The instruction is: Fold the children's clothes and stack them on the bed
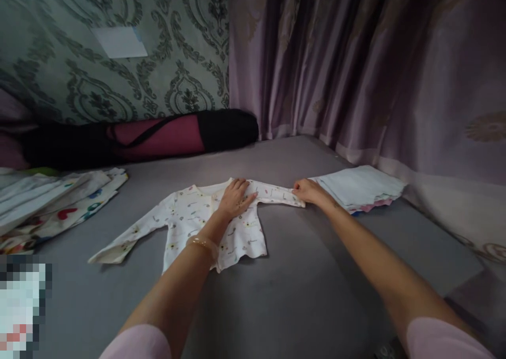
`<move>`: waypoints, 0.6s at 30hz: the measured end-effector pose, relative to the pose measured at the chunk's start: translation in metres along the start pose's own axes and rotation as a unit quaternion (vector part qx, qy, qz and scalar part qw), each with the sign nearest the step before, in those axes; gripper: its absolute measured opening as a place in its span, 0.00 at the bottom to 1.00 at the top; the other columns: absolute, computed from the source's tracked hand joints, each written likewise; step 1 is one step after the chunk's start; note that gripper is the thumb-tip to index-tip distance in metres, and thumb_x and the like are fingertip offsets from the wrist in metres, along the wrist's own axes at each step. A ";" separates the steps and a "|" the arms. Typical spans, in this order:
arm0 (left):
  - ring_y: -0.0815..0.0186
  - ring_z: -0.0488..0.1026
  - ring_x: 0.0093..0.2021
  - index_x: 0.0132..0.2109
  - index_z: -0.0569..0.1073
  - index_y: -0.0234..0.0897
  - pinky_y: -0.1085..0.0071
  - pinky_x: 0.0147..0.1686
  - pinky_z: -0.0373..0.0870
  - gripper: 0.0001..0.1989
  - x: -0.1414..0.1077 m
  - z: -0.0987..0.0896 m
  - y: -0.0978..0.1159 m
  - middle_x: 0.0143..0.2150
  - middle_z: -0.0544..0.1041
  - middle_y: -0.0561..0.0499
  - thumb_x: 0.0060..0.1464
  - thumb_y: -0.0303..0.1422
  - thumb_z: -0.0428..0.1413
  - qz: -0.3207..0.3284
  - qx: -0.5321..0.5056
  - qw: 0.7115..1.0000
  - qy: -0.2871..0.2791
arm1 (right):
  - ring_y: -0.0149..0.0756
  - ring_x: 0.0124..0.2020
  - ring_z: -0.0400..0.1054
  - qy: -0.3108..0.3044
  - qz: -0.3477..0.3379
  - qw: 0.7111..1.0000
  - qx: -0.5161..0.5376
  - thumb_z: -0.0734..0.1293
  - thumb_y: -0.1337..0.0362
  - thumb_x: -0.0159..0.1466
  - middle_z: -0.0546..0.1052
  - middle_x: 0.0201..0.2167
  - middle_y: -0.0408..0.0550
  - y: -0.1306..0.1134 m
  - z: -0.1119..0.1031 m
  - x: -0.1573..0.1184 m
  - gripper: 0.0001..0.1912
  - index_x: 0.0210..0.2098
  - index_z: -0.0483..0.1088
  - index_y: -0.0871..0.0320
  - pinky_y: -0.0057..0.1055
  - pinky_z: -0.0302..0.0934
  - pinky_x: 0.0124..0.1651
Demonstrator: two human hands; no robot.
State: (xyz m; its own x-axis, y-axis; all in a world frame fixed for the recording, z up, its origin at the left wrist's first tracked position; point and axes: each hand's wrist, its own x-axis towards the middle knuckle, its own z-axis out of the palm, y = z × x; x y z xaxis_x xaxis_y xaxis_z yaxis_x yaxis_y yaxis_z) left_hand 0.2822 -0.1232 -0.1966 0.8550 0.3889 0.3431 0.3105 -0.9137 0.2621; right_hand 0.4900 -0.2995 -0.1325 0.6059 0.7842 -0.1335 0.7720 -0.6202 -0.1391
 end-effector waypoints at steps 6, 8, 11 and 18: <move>0.51 0.50 0.68 0.66 0.59 0.33 0.56 0.65 0.46 0.38 0.000 -0.008 0.008 0.67 0.59 0.41 0.59 0.57 0.40 -0.042 -0.001 0.996 -0.080 | 0.33 0.26 0.67 0.149 0.101 0.926 0.332 0.64 0.62 0.55 0.74 0.23 0.43 -0.001 0.021 0.021 0.10 0.30 0.74 0.60 0.26 0.58 0.29; 0.52 0.49 0.69 0.67 0.56 0.33 0.56 0.66 0.44 0.40 0.000 -0.009 0.010 0.68 0.58 0.42 0.59 0.59 0.38 -0.046 0.010 0.994 -0.096 | 0.32 0.24 0.67 0.178 0.135 0.892 0.393 0.62 0.59 0.57 0.74 0.23 0.42 -0.007 0.027 0.024 0.14 0.37 0.74 0.61 0.25 0.59 0.26; 0.52 0.48 0.69 0.68 0.54 0.35 0.55 0.66 0.42 0.43 0.000 -0.007 0.010 0.69 0.56 0.42 0.57 0.61 0.35 -0.050 0.028 0.993 -0.104 | 0.35 0.29 0.69 0.212 0.123 0.910 0.335 0.61 0.57 0.61 0.76 0.29 0.46 -0.011 0.030 0.021 0.17 0.44 0.72 0.60 0.27 0.61 0.30; 0.49 0.49 0.68 0.68 0.54 0.35 0.54 0.65 0.42 0.47 0.001 -0.001 0.010 0.69 0.56 0.41 0.53 0.65 0.34 -0.046 0.057 0.993 -0.095 | 0.45 0.43 0.72 0.149 0.064 0.987 -0.010 0.54 0.61 0.70 0.75 0.45 0.59 -0.007 0.029 -0.005 0.16 0.51 0.67 0.59 0.35 0.61 0.43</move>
State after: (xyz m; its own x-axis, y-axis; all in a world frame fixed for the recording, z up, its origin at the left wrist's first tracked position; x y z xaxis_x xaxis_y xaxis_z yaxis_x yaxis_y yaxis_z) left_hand 0.2857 -0.1317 -0.1926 0.8807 0.4515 0.1431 0.4260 -0.8872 0.1772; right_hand 0.4760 -0.2995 -0.1595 0.7256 0.6724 0.1462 0.6877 -0.7161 -0.1195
